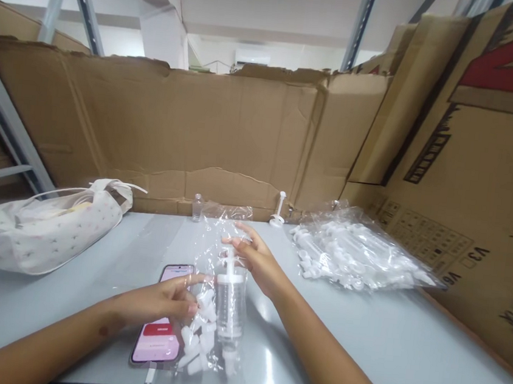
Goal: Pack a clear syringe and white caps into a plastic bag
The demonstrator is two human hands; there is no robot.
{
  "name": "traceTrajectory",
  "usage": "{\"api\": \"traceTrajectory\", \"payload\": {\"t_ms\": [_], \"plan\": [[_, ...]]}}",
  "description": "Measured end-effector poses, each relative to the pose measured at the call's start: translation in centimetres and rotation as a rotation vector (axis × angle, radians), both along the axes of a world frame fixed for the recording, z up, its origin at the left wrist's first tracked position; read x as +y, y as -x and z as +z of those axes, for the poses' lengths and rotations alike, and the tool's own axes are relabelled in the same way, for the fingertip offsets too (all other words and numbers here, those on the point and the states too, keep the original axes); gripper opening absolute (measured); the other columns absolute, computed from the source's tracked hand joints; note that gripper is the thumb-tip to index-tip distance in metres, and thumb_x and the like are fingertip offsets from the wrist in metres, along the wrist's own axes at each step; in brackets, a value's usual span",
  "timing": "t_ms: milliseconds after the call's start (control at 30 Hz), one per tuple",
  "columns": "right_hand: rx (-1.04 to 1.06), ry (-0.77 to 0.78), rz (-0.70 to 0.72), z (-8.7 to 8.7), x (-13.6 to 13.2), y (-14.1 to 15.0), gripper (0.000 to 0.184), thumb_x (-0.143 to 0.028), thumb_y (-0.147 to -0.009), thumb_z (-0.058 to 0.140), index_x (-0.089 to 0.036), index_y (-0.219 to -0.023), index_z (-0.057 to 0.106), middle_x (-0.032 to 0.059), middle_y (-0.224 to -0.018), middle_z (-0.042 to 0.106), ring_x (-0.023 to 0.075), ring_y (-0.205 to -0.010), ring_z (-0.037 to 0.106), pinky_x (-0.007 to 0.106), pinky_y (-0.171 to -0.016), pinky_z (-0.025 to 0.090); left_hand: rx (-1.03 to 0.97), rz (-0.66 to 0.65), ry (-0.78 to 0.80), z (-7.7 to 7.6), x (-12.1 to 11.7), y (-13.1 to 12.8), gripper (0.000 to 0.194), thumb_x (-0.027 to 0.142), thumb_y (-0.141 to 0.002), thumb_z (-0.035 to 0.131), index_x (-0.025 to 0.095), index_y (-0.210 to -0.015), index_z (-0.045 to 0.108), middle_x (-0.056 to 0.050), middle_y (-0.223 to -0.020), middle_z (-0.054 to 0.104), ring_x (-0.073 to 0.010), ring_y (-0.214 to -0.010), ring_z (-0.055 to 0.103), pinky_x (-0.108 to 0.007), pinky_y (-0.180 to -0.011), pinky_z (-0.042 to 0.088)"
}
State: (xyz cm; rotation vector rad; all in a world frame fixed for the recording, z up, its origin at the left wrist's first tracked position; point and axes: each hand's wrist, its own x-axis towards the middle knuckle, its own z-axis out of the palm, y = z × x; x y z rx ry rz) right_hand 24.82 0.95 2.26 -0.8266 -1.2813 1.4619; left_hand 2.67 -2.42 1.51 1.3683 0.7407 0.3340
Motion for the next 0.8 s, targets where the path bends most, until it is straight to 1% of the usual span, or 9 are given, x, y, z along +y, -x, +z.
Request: {"api": "traceTrajectory", "payload": {"t_ms": [67,200,300,367,467,533,600,700,800], "plan": [[-0.012,0.007,-0.023,0.0,-0.1,0.1,0.050,-0.041,-0.078,0.064,-0.029,-0.122,0.044,0.0069,-0.111,0.065,0.0219,-0.084,0.066,0.037,-0.077,0.048,0.004,0.002,0.008,0.0,0.0,-0.1,0.071,0.039,-0.073,0.069,0.021,-0.134,0.037,0.003,-0.068,0.052,-0.0112,-0.063,0.055,-0.023,-0.059,0.042],[-0.014,0.001,-0.042,-0.1,0.0,0.2,0.052,-0.038,-0.076,0.066,-0.028,-0.122,0.044,0.0067,-0.110,0.065,0.0224,-0.083,0.067,0.038,-0.078,0.049,0.034,0.048,-0.014,0.0,0.2,-0.2,0.065,0.039,-0.077,0.065,0.023,-0.134,0.038,0.002,-0.071,0.052,-0.0119,-0.064,0.056,-0.027,-0.062,0.045],[0.013,-0.001,-0.067,-0.2,0.1,0.2,0.049,-0.036,-0.075,0.067,-0.027,-0.119,0.046,0.0058,-0.106,0.067,0.0208,-0.082,0.067,0.035,-0.076,0.050,0.039,0.055,-0.031,0.1,0.1,-0.2,0.060,0.040,-0.079,0.062,0.026,-0.133,0.040,0.002,-0.071,0.052,-0.0119,-0.062,0.057,-0.028,-0.064,0.046],[0.026,0.008,-0.088,-0.2,0.2,0.2,0.044,-0.039,-0.077,0.065,-0.028,-0.117,0.049,0.0046,-0.104,0.068,0.0197,-0.080,0.067,0.034,-0.074,0.051,0.043,0.053,-0.027,0.3,0.1,-0.2,0.057,0.040,-0.080,0.061,0.027,-0.132,0.041,0.003,-0.070,0.052,-0.0116,-0.062,0.056,-0.028,-0.065,0.044],[0.031,0.029,-0.114,-0.3,0.4,0.3,0.039,-0.048,-0.080,0.059,-0.028,-0.112,0.052,0.0041,-0.099,0.068,0.0195,-0.073,0.066,0.035,-0.072,0.051,0.052,0.057,0.003,0.6,-0.1,-0.2,0.053,0.038,-0.081,0.060,0.027,-0.130,0.044,0.002,-0.072,0.055,-0.0117,-0.065,0.056,-0.027,-0.067,0.043],[0.032,0.009,-0.175,-0.5,0.6,0.3,0.039,-0.051,-0.079,0.058,-0.027,-0.109,0.055,0.0040,-0.094,0.069,0.0195,-0.071,0.066,0.035,-0.071,0.051,0.055,0.067,0.024,0.6,-0.1,-0.1,0.050,0.035,-0.082,0.060,0.029,-0.129,0.046,0.002,-0.075,0.056,-0.0113,-0.067,0.056,-0.026,-0.067,0.042],[0.053,-0.044,-0.264,-0.6,0.7,0.3,0.039,-0.051,-0.078,0.060,-0.027,-0.108,0.056,0.0030,-0.087,0.068,0.0192,-0.070,0.066,0.034,-0.069,0.051,0.052,0.065,0.036,0.4,0.0,-0.1,0.049,0.035,-0.081,0.061,0.030,-0.127,0.047,0.003,-0.074,0.053,-0.0097,-0.065,0.053,-0.023,-0.064,0.041],[0.116,-0.130,-0.383,-0.5,1.0,0.0,0.037,-0.050,-0.076,0.062,-0.027,-0.105,0.058,0.0006,-0.077,0.066,0.0182,-0.063,0.066,0.034,-0.065,0.051,0.031,-0.009,0.051,-0.1,-0.1,-0.2,0.056,0.038,-0.079,0.063,0.028,-0.130,0.045,0.005,-0.065,0.048,-0.0086,-0.057,0.050,-0.023,-0.059,0.039],[0.127,-0.160,-0.455,-0.3,1.1,-0.3,0.036,-0.049,-0.074,0.065,-0.025,-0.100,0.059,-0.0001,-0.073,0.066,0.0170,-0.058,0.064,0.035,-0.066,0.052,0.000,-0.071,0.049,-0.4,-0.3,-0.3,0.061,0.041,-0.078,0.064,0.026,-0.133,0.041,0.005,-0.064,0.048,-0.0092,-0.059,0.050,-0.023,-0.061,0.039]]}}
